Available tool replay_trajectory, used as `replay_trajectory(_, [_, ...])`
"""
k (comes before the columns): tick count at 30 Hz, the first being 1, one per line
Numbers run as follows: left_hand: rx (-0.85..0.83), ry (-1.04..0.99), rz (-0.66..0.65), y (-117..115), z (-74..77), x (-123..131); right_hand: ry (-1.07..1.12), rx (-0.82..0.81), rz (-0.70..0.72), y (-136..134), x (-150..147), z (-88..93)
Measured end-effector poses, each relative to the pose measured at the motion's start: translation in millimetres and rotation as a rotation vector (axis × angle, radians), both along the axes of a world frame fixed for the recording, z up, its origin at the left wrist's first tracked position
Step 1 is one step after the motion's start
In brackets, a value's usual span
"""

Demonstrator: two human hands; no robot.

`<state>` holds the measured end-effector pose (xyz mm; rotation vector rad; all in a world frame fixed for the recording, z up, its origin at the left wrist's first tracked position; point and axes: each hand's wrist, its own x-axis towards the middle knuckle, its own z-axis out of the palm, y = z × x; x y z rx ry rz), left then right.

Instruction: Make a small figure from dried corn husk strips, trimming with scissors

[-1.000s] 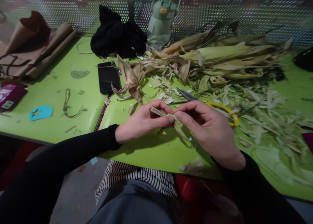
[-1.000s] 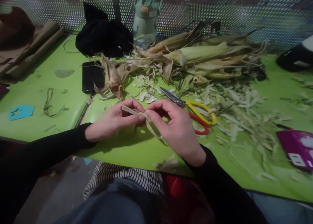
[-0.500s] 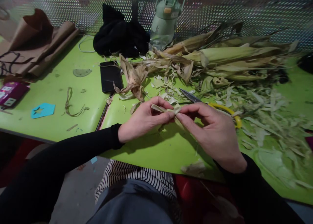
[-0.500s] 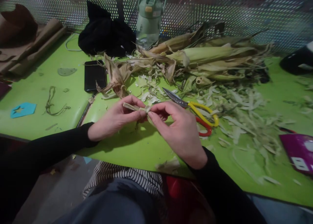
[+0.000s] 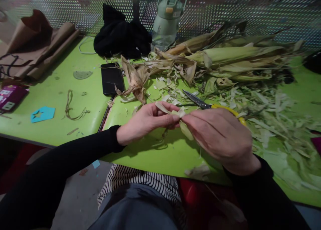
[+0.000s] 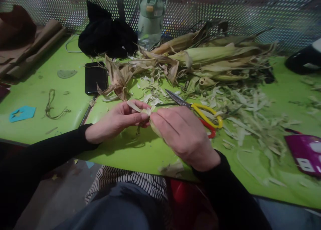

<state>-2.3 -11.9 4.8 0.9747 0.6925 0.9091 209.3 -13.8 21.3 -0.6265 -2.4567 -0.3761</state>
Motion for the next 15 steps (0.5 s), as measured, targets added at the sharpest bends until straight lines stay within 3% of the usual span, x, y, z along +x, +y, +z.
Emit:
replay_trajectory(4, [0.015, 0.02, 0.005, -1, -1.4, 0, -0.018, 0.006, 0.042, 3, 2, 2.2])
replay_trajectory(11, [0.079, 0.107, 0.062, -1, -1.6, 0, 0.243, -0.482, -0.098, 5, -10, 5.0])
replay_trajectory(15, [0.119, 0.174, 0.106, -4, -2.5, 4, 0.348, -0.638, -0.219, 1, -17, 3.2])
